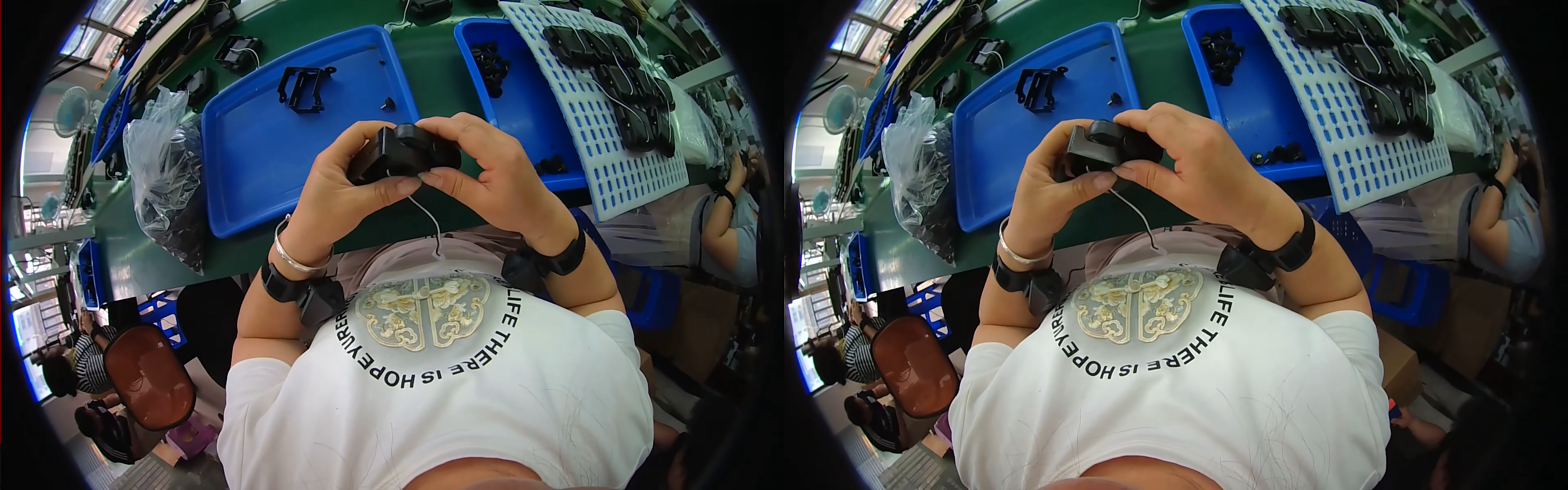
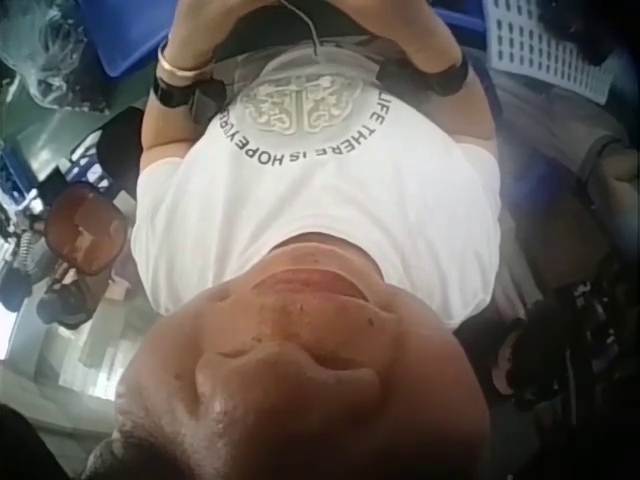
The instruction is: Assembling small electronic or plastic components at a manual workstation and sorting them into boxes.
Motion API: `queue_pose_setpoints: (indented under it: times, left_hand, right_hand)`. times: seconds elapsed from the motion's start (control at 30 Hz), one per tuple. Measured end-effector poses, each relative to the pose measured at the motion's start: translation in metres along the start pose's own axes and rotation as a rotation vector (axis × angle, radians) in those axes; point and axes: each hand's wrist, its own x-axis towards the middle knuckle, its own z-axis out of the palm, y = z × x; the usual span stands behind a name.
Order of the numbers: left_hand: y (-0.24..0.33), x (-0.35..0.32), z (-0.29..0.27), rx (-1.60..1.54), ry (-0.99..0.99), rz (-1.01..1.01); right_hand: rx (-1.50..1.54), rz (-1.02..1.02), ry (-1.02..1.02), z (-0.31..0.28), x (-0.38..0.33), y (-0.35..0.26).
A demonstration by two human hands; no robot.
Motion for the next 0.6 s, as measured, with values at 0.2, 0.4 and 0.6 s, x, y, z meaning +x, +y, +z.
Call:
queue_pose_setpoints:
  times: [0.2,0.4,0.6]
  left_hand:
    - [-0.009,-0.003,0.0,0.011,-0.019,-0.046]
    - [-0.015,-0.006,0.009,0.289,0.104,0.203]
    - [-0.027,-0.004,0.014,0.258,0.252,0.322]
  right_hand:
    - [-0.063,-0.083,-0.048,-0.004,0.002,0.004]
    - [0.004,-0.149,0.006,-0.002,0.006,0.003]
    - [-0.149,-0.204,0.188,0.018,0.001,0.008]
